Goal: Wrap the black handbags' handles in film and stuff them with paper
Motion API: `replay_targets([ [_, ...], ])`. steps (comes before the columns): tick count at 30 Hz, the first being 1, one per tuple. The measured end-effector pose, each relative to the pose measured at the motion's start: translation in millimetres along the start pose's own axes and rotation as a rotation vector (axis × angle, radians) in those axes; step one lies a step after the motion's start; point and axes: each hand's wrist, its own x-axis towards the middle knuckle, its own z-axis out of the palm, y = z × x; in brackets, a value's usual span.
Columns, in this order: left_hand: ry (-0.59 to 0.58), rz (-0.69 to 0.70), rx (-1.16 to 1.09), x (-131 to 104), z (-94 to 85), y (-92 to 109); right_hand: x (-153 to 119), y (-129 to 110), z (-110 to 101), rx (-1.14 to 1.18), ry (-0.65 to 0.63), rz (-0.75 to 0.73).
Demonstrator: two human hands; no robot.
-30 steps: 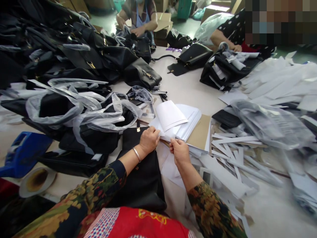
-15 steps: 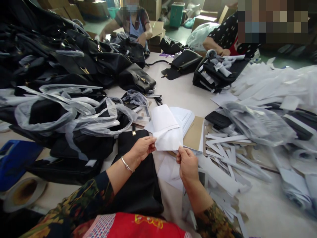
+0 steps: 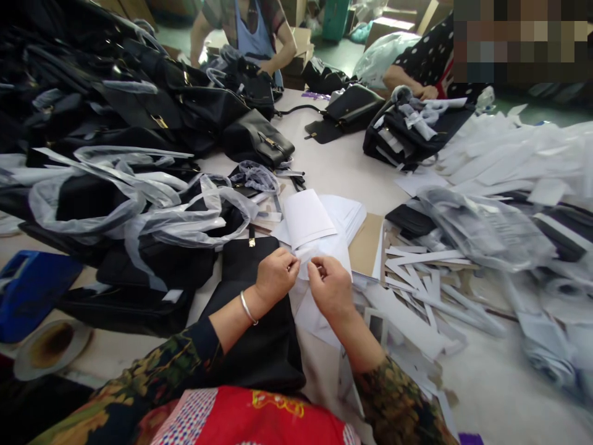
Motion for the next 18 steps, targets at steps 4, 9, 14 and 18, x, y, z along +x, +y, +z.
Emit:
replay_targets([
  [4,0.000,0.128,0.258,-4,4.8,0,13,0,26,0.016,-0.083,0.159],
  [9,-0.036,0.129,0.190,-7,7.0,1,12,13,28,0.117,-0.086,0.262],
  [14,-0.126,0.089,0.113,-9,8.5,4,7,21,27,0.495,-0.105,0.579],
  [18,-0.147,0.103,0.107,-9,8.6,6,8,19,26,0.648,-0.125,0.663],
])
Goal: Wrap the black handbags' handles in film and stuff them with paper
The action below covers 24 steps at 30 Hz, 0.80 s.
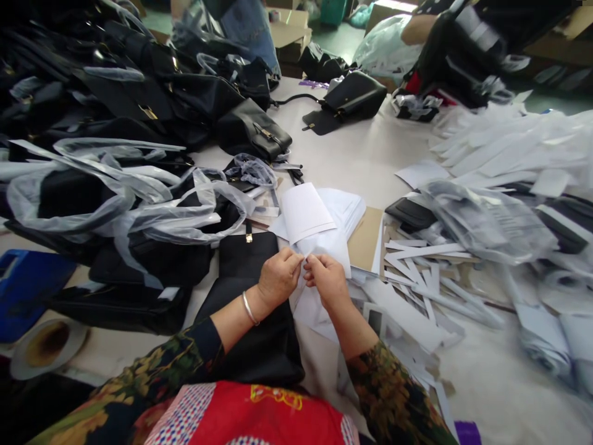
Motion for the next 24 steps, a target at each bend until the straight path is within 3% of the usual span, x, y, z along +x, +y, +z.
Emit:
replay_targets([
  [5,-0.004,0.017,-0.076,-1.0,0.3,0.5,0.1,-4.8,-1.1,0.147,-0.077,0.142],
  [18,-0.044,0.027,0.006,-0.3,-0.6,-0.5,2.3,-2.0,0.9,0.133,-0.052,0.114],
  [21,-0.026,0.001,-0.108,-0.3,-1.2,0.0,3.1,0.4,-0.3,0.129,-0.046,0.082],
  [24,-0.016,-0.060,-0.373,2.5,-1.4,-0.6,4.4,1.9,-1.3,0.113,-0.043,0.027],
])
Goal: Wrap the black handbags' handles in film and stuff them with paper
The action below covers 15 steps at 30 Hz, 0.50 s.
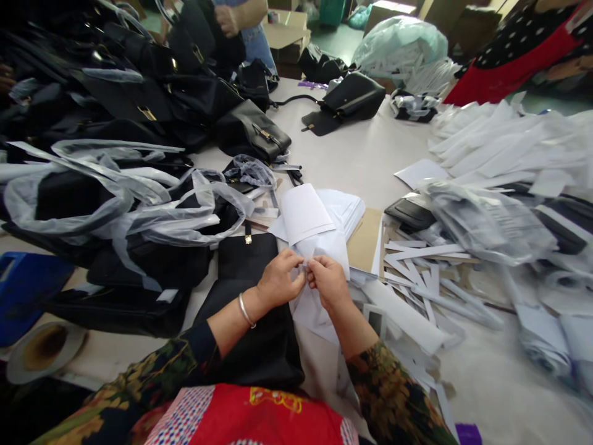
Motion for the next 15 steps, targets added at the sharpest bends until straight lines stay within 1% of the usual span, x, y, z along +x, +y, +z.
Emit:
replay_targets([
  [2,-0.002,-0.083,-0.196,4,-0.1,-1,1,0,0,-0.020,-0.005,-0.038],
  [4,0.030,-0.159,-0.261,10,-0.1,-3,1,-1,0,-0.037,-0.014,-0.063],
  [5,0.059,-0.176,-0.245,13,-0.3,-4,1,-1,0,-0.042,-0.018,-0.070],
  [9,0.164,-0.167,-0.147,23,-3.1,-9,-1,-6,-1,-0.032,-0.013,-0.078],
  [12,0.232,-0.249,-0.162,28,-6.6,-14,-1,-13,-8,0.008,0.008,-0.076],
  [15,0.259,-0.306,-0.173,30,-8.1,-20,0,-21,-18,0.044,0.037,-0.067],
])
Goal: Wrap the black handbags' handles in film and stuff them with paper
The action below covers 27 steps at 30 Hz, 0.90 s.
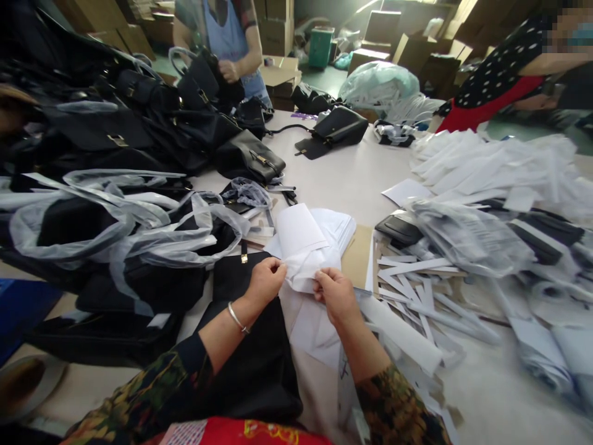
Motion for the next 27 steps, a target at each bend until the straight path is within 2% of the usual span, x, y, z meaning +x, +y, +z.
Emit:
replay_targets([
  [3,0.008,0.028,0.008,-1,1.0,2,6,-6,-7,0.012,0.044,-0.006],
  [7,-0.034,0.286,0.145,-1,8.3,20,14,-10,-11,-0.024,0.099,-0.047],
  [9,-0.089,0.346,0.277,4,14.8,30,17,-11,-11,-0.067,0.122,-0.079],
  [14,-0.200,0.292,0.543,24,30.5,41,25,-15,-14,-0.266,0.154,-0.174],
  [17,-0.254,0.308,0.557,32,34.3,41,30,-17,-16,-0.309,0.151,-0.191],
  [22,-0.272,0.353,0.506,38,36.3,36,30,-14,-14,-0.384,0.182,-0.226],
  [24,-0.281,0.358,0.484,39,36.5,32,26,-10,-13,-0.515,0.214,-0.292],
  [27,-0.282,0.346,0.467,40,34.8,28,22,-3,-12,-0.855,0.242,-0.405],
])
